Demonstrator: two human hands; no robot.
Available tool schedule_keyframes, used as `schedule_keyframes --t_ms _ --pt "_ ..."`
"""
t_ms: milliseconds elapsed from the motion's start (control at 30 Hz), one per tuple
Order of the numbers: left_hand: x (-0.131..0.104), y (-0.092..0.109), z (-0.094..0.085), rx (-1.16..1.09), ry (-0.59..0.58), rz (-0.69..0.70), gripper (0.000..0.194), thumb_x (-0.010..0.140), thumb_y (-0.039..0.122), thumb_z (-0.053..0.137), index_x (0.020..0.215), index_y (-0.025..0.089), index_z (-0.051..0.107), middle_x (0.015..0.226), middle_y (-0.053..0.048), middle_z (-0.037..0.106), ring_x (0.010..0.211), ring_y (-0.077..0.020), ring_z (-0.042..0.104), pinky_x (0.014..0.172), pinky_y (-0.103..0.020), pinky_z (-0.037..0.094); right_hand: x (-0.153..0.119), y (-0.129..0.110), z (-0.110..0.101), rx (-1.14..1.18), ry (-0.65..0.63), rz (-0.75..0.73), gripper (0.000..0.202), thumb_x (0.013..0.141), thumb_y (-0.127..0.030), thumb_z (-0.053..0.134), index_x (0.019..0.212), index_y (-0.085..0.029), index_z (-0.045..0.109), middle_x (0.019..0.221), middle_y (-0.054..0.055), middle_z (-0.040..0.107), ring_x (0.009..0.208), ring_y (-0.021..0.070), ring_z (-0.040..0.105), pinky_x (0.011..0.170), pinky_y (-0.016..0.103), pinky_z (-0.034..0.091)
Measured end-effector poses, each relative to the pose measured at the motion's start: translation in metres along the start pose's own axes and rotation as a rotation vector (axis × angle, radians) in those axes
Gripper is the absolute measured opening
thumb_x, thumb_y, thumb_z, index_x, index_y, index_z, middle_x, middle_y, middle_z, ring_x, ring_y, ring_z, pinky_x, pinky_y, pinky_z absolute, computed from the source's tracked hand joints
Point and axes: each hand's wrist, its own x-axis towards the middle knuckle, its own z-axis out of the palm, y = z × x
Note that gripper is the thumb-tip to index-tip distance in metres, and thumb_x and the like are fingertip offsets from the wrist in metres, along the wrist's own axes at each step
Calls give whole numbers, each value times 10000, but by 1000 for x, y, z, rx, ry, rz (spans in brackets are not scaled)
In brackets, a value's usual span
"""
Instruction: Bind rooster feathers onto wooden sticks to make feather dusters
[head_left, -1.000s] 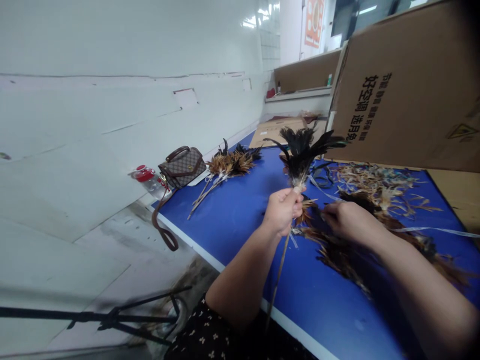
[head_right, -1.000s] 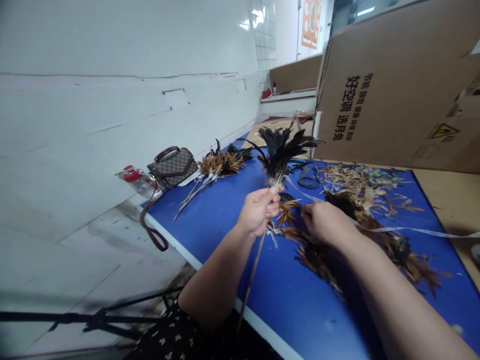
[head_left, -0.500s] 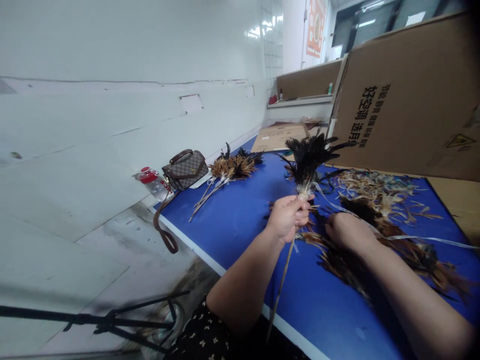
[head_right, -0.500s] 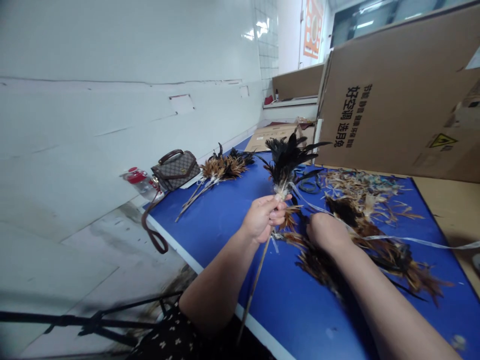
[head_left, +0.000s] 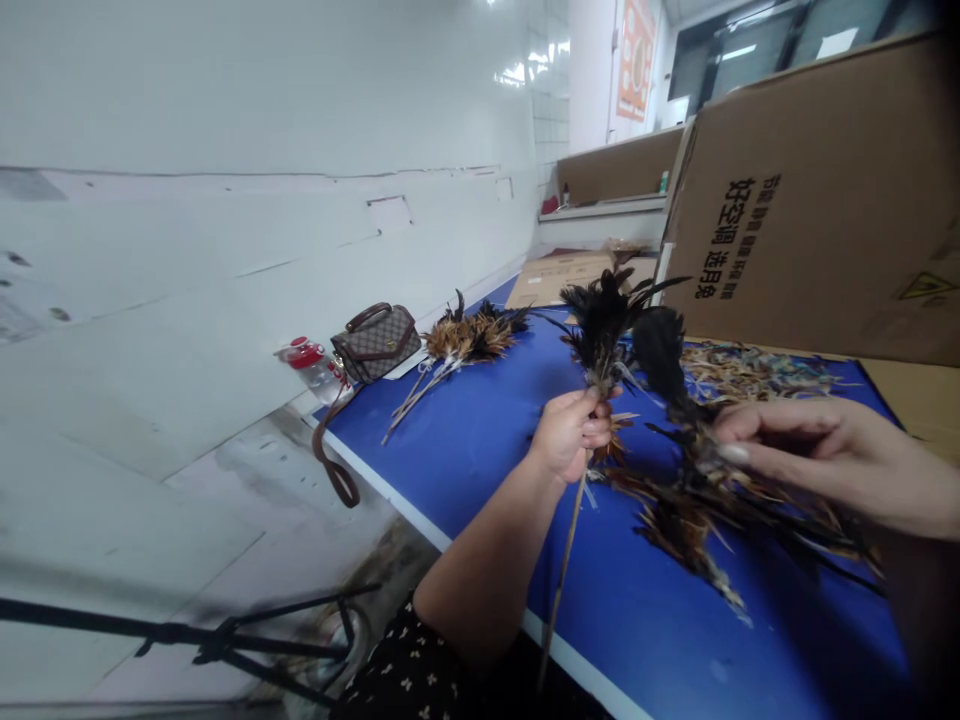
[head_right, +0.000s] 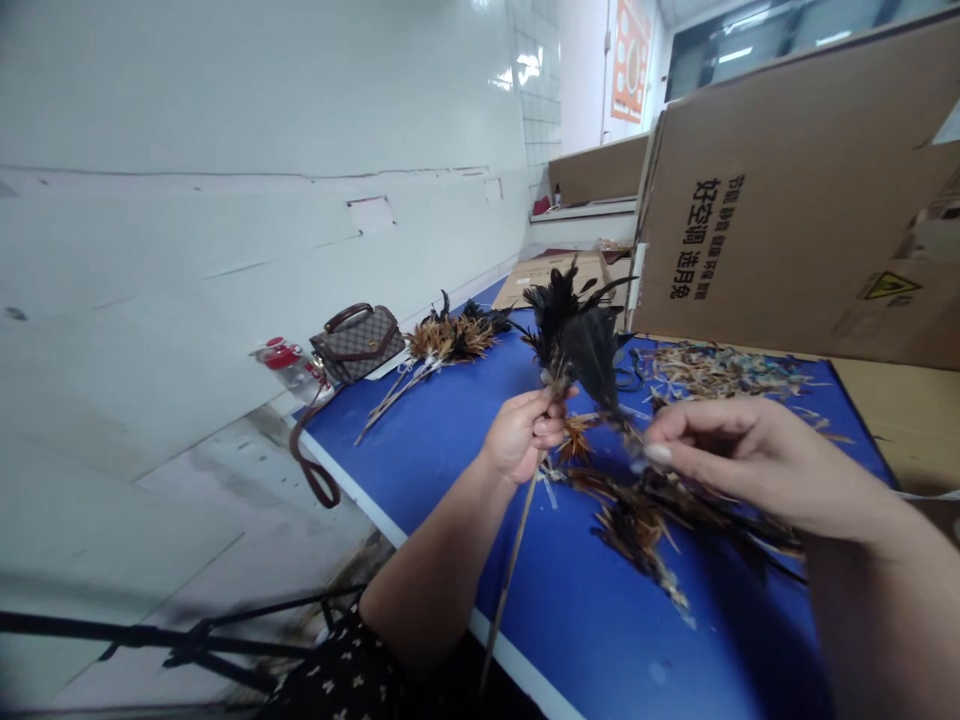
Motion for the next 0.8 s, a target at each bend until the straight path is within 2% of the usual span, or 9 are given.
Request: schedule_keyframes --t_ms 67,200,300,500,800 --pt "-1 -4 1 1 -23 -8 314 895 305 845 1003 36 723 705 39 459 504 0 254 460 -155 144 6 -6 22 102 -11 -8 527 801 -697 854 939 -191 811 843 76 747 709 172 613 626 278 482" --pt "-2 -11 2 10 -79 -9 370 870 350 872 797 97 611 708 30 468 514 -5 274 460 -162 148 25 -4 68 222 116 -2 633 772 -772 833 937 -162 806 726 48 696 648 145 554 591 264 425" --pt "-4 -14 4 29 -92 -10 414 861 372 881 776 119 564 744 16 496 531 -6 289 468 -165 152 33 5 88 243 165 -1 626 759 -779 834 903 -170 810 681 36 679 601 136 531 565 263 423" --pt "-7 -16 7 38 -93 -14 411 837 376 894 833 112 579 791 9 517 539 0 314 478 -172 153 34 13 96 279 237 -7 581 744 -738 871 911 -184 817 781 67 750 621 139 570 547 247 455" --pt "-4 -21 4 63 -84 4 469 806 436 916 836 115 574 810 4 532 537 1 330 477 -175 162 36 25 102 195 325 -20 548 771 -710 839 920 -183 805 875 89 793 739 194 678 681 302 539"
